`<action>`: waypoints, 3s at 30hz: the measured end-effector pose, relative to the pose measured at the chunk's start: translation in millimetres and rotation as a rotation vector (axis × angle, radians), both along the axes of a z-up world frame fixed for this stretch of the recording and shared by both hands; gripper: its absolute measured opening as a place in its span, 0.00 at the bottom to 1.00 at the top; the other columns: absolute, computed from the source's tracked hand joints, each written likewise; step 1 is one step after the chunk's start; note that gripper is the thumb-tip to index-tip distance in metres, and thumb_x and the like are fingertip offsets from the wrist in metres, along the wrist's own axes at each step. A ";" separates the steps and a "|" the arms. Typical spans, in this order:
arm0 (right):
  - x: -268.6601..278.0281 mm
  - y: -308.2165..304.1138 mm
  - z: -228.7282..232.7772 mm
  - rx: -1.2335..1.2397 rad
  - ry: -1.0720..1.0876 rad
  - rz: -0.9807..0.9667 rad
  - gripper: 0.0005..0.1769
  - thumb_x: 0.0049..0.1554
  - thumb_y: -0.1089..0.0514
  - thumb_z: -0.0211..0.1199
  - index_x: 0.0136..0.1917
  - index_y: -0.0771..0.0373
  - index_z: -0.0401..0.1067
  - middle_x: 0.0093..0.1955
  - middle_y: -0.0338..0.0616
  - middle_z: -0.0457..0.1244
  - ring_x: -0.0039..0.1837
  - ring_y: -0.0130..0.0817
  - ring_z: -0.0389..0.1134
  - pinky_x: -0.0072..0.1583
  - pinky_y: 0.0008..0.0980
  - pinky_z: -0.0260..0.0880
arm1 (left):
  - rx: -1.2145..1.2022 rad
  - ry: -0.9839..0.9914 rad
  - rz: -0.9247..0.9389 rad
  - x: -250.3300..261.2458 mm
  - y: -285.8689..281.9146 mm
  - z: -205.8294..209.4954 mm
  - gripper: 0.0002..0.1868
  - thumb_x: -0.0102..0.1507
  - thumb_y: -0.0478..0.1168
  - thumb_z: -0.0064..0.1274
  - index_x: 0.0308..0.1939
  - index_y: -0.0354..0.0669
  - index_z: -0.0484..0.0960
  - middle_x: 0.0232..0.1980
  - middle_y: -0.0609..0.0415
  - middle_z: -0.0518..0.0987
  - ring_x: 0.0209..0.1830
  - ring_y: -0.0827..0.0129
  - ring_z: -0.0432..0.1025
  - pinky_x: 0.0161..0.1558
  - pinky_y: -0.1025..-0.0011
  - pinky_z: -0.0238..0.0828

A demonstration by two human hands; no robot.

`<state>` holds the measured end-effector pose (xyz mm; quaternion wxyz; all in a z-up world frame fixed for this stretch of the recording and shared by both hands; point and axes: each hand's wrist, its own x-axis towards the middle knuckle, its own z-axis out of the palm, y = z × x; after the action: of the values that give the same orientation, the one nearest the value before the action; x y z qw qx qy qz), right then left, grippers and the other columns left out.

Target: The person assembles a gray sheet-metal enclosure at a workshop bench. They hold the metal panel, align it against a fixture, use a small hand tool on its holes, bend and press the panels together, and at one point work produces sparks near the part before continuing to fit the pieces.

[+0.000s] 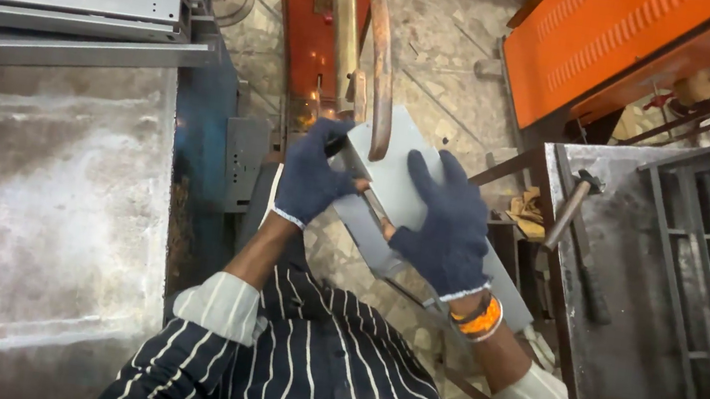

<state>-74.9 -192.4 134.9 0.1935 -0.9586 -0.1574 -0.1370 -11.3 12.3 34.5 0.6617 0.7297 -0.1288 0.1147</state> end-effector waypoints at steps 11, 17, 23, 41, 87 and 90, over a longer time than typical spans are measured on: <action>12.3 9.3 -8.5 -0.007 0.028 -0.014 0.54 0.35 0.44 0.80 0.73 0.54 0.67 0.72 0.68 0.58 0.61 0.64 0.65 0.62 0.54 0.65 | 0.038 -0.011 0.042 11.3 12.1 -12.7 0.37 0.45 0.41 0.78 0.55 0.39 0.77 0.51 0.53 0.83 0.53 0.71 0.78 0.60 0.68 0.77; 7.2 -0.8 2.0 0.019 0.026 0.033 0.53 0.36 0.45 0.79 0.74 0.54 0.67 0.73 0.67 0.57 0.63 0.63 0.64 0.64 0.53 0.65 | 0.002 -0.010 0.035 -4.8 3.1 -1.7 0.37 0.49 0.40 0.79 0.58 0.39 0.75 0.53 0.53 0.81 0.54 0.71 0.76 0.60 0.69 0.76; 15.5 -31.7 8.0 -0.016 0.068 0.122 0.52 0.36 0.47 0.78 0.73 0.54 0.67 0.74 0.67 0.56 0.65 0.63 0.64 0.65 0.52 0.64 | 0.009 -0.074 0.121 -24.8 -25.8 -8.0 0.39 0.50 0.40 0.78 0.61 0.40 0.74 0.57 0.50 0.79 0.57 0.67 0.76 0.60 0.68 0.77; 70.2 -66.5 14.2 -0.152 0.171 0.447 0.58 0.32 0.52 0.81 0.75 0.46 0.64 0.77 0.60 0.54 0.68 0.65 0.61 0.66 0.54 0.62 | 0.033 -0.067 0.504 -43.6 -76.5 -20.5 0.41 0.50 0.40 0.78 0.64 0.35 0.75 0.58 0.45 0.79 0.57 0.60 0.77 0.60 0.66 0.75; -38.6 37.4 -36.2 0.379 0.012 -0.318 0.64 0.30 0.55 0.81 0.77 0.65 0.58 0.60 0.57 0.64 0.61 0.54 0.66 0.62 0.48 0.68 | 0.664 -0.151 -0.258 -12.4 37.3 29.6 0.35 0.54 0.31 0.58 0.67 0.45 0.73 0.55 0.38 0.81 0.50 0.42 0.76 0.49 0.53 0.72; -65.5 37.5 -20.8 0.289 -0.106 -0.310 0.67 0.27 0.53 0.84 0.76 0.68 0.58 0.62 0.59 0.63 0.62 0.59 0.64 0.63 0.52 0.64 | 0.693 -0.085 -0.307 -40.0 35.4 49.3 0.33 0.60 0.30 0.52 0.70 0.50 0.72 0.53 0.42 0.82 0.48 0.44 0.77 0.46 0.51 0.72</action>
<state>-140.3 -155.0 114.1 0.2969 -0.9251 0.0033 -0.2367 -51.3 47.7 83.8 0.3793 0.8769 -0.2951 -0.0061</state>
